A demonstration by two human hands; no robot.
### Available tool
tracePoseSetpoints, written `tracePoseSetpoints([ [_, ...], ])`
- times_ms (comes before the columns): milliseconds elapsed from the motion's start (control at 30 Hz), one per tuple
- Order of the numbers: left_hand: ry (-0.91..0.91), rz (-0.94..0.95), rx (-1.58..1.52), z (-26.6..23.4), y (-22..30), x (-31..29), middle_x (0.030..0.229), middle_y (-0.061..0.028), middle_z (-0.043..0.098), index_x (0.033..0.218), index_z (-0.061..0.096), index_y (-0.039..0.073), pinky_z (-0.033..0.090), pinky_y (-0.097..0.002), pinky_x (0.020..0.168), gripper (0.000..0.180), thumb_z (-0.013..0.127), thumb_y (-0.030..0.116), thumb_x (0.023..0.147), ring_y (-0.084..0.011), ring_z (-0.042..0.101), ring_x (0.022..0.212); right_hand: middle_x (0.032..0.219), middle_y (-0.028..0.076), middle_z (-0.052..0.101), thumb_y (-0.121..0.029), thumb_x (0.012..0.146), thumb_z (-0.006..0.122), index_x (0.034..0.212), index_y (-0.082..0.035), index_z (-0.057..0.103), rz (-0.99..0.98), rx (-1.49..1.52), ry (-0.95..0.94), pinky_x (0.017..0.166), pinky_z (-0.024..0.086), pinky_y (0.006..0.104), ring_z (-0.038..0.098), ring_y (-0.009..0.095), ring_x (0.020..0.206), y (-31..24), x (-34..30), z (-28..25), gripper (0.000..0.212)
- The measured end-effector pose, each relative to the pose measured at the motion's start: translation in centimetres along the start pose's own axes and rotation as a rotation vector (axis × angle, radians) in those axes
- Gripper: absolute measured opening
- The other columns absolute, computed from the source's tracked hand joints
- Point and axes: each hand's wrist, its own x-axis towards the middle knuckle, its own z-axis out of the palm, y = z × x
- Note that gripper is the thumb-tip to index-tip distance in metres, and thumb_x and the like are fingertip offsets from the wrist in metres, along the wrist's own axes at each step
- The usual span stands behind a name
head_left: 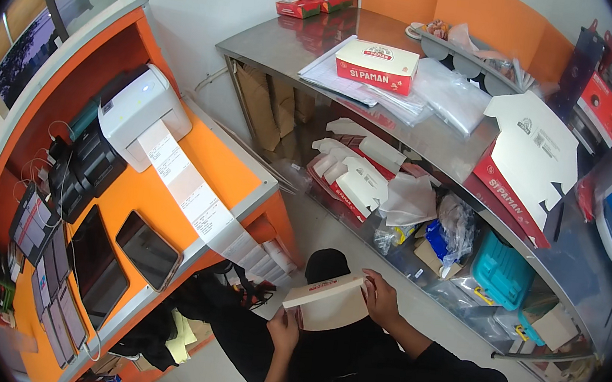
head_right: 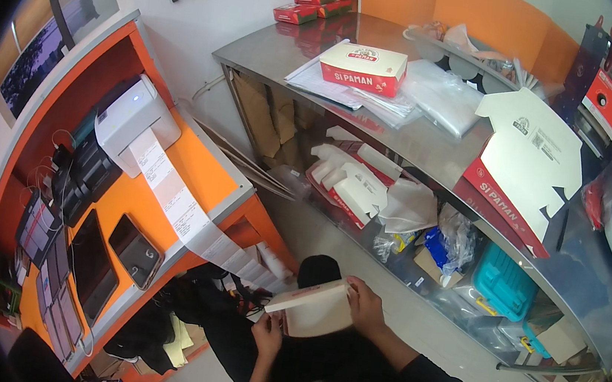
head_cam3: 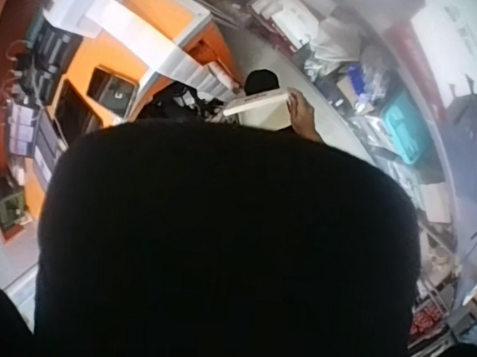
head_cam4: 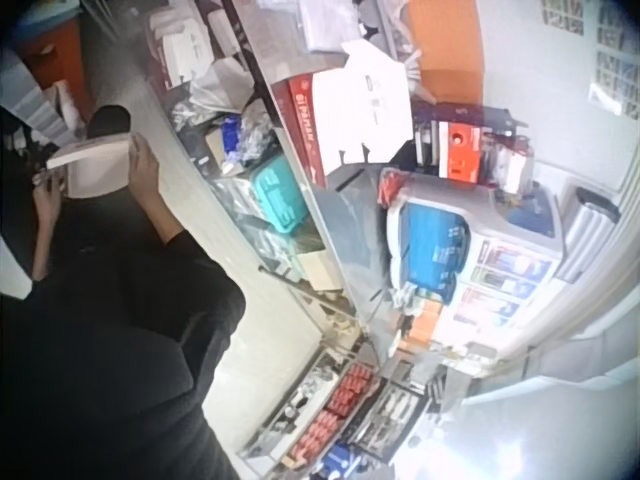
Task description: The person sits on the floor and repeatedly assembles small red and white cardboard boxes by folding flaps and inserting inner inserts. They handle multiple flat-packed box components and inserts, then place the finished boxes on a nearby metal table.
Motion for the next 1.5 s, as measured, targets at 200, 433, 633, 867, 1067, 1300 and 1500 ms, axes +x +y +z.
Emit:
tracePoseSetpoints([
  [200, -0.127, 0.033, 0.081, -1.0, 2.2, 0.4, 0.073, -0.0184, 0.063, 0.095, 0.063, -0.003, 0.048, -0.0331, 0.060, 0.020, 0.057, 0.014, 0.086, -0.0258, 0.064, 0.065, 0.104, 0.018, 0.061, -0.011, 0.092, 0.046, 0.121, -0.005, 0.051, 0.003, 0.059, -0.161, 0.082, 0.050, 0.0371, 0.062, 0.029, 0.097, 0.9, 0.7, -0.6, 0.030],
  [433, -0.339, 0.054, 0.103, -1.9, -0.6, 1.5, 0.080, -0.0203, 0.062, 0.088, 0.060, -0.004, 0.049, -0.0355, 0.064, 0.039, 0.039, 0.028, 0.093, -0.0272, 0.064, 0.074, 0.111, 0.006, 0.058, -0.011, 0.088, 0.052, 0.111, -0.009, 0.054, 0.669, 0.723, -0.383, 0.087, 0.047, 0.0371, 0.055, 0.020, 0.107, 3.2, 1.6, -2.2, 0.023],
  [633, -0.486, -0.610, -0.321, -2.6, 2.4, 2.8, 0.099, -0.0163, 0.060, 0.097, 0.060, -0.004, 0.051, -0.0385, 0.081, 0.053, 0.031, 0.041, 0.095, -0.0254, 0.058, 0.094, 0.111, 0.010, 0.054, -0.027, 0.082, 0.067, 0.113, -0.006, 0.050, 0.815, 0.594, -0.451, 0.087, 0.047, 0.0363, 0.057, 0.021, 0.101, 2.7, 2.4, -2.3, 0.041],
  [867, -0.657, -0.567, -0.411, -3.8, 1.2, 3.4, 0.115, -0.0137, 0.053, 0.124, 0.047, 0.000, 0.049, -0.0442, 0.086, 0.054, 0.047, 0.037, 0.085, -0.0240, 0.046, 0.114, 0.103, 0.011, 0.059, -0.028, 0.076, 0.073, 0.116, 0.002, 0.052, 0.973, 0.689, -0.520, 0.085, 0.047, 0.0351, 0.059, 0.021, 0.096, 3.4, 2.7, -2.2, 0.054],
  [1067, -0.615, -0.575, -0.432, -3.8, 0.4, 3.4, 0.110, -0.0101, 0.054, 0.124, 0.047, 0.005, 0.047, -0.0401, 0.086, 0.052, 0.053, 0.037, 0.084, -0.0209, 0.048, 0.111, 0.101, 0.014, 0.062, -0.033, 0.076, 0.074, 0.108, 0.007, 0.058, 0.937, 0.628, -0.521, 0.082, 0.049, 0.0311, 0.063, 0.021, 0.089, 4.3, 2.1, -1.8, 0.053],
  [1300, -0.588, -0.597, -0.399, -3.2, 1.4, 3.9, 0.110, -0.0074, 0.056, 0.116, 0.053, 0.006, 0.043, -0.0343, 0.089, 0.045, 0.060, 0.038, 0.085, -0.0195, 0.053, 0.103, 0.096, 0.015, 0.064, -0.033, 0.076, 0.076, 0.106, 0.009, 0.058, 0.890, 0.448, -0.460, 0.081, 0.053, 0.0318, 0.066, 0.023, 0.086, 4.8, 2.5, -1.9, 0.055],
  [1500, -0.597, -0.616, -0.510, -2.8, -1.3, 4.5, 0.110, -0.0064, 0.057, 0.121, 0.052, 0.006, 0.043, -0.0327, 0.089, 0.047, 0.066, 0.030, 0.083, -0.0186, 0.055, 0.104, 0.096, 0.015, 0.064, -0.027, 0.075, 0.078, 0.106, 0.008, 0.058, 0.903, 0.600, -0.396, 0.081, 0.053, 0.0329, 0.065, 0.022, 0.085, 5.2, 1.8, -1.5, 0.051],
])
